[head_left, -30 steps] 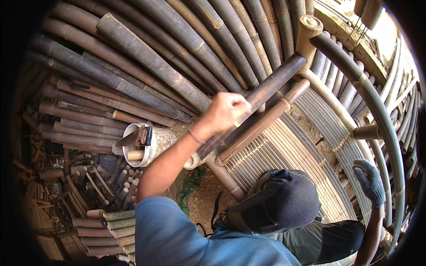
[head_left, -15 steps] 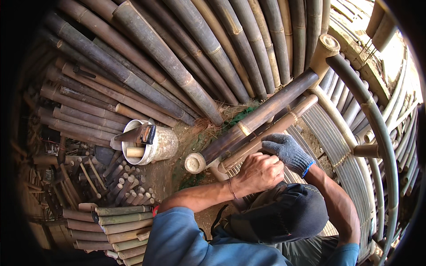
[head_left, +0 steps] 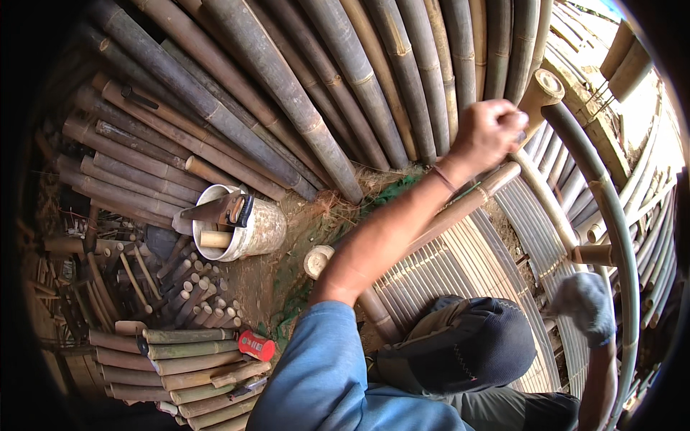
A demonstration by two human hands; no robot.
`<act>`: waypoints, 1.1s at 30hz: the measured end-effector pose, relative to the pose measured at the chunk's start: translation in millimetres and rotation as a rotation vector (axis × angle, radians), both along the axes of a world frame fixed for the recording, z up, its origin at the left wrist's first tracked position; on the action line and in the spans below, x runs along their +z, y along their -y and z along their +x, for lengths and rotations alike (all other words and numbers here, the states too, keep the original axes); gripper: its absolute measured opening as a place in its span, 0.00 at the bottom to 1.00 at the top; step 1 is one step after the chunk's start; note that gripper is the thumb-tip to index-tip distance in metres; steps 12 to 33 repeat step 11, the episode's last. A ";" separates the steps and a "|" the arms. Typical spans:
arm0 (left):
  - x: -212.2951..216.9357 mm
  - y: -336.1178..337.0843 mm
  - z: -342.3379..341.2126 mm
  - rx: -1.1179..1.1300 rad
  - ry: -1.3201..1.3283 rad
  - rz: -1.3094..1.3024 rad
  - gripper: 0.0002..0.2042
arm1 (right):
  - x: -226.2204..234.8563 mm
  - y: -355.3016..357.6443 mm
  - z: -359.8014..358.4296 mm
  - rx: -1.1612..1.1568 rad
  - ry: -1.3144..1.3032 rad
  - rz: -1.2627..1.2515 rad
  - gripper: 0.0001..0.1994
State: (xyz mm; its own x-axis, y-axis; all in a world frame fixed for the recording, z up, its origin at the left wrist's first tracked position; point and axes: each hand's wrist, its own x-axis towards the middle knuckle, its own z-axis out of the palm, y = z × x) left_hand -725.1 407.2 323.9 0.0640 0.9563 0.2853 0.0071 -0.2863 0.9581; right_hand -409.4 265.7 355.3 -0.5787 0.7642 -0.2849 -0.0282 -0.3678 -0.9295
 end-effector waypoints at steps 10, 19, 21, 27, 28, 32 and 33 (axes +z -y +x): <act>-284.9 64.8 -276.5 0.022 -1.323 -0.886 0.30 | 36.0 101.0 278.4 -0.748 1.226 -0.366 0.27; -285.2 62.8 -278.6 -0.011 -1.311 -0.879 0.33 | 35.8 95.5 275.4 -0.745 1.236 -0.375 0.27; -285.2 62.8 -278.6 -0.011 -1.311 -0.879 0.33 | 35.8 95.5 275.4 -0.745 1.236 -0.375 0.27; -285.2 62.8 -278.6 -0.011 -1.311 -0.879 0.33 | 35.8 95.5 275.4 -0.745 1.236 -0.375 0.27; -285.2 62.8 -278.6 -0.011 -1.311 -0.879 0.33 | 35.8 95.5 275.4 -0.745 1.236 -0.375 0.27; -285.2 62.8 -278.6 -0.011 -1.311 -0.879 0.33 | 35.8 95.5 275.4 -0.745 1.236 -0.375 0.27; -285.2 62.8 -278.6 -0.011 -1.311 -0.879 0.33 | 35.8 95.5 275.4 -0.745 1.236 -0.375 0.27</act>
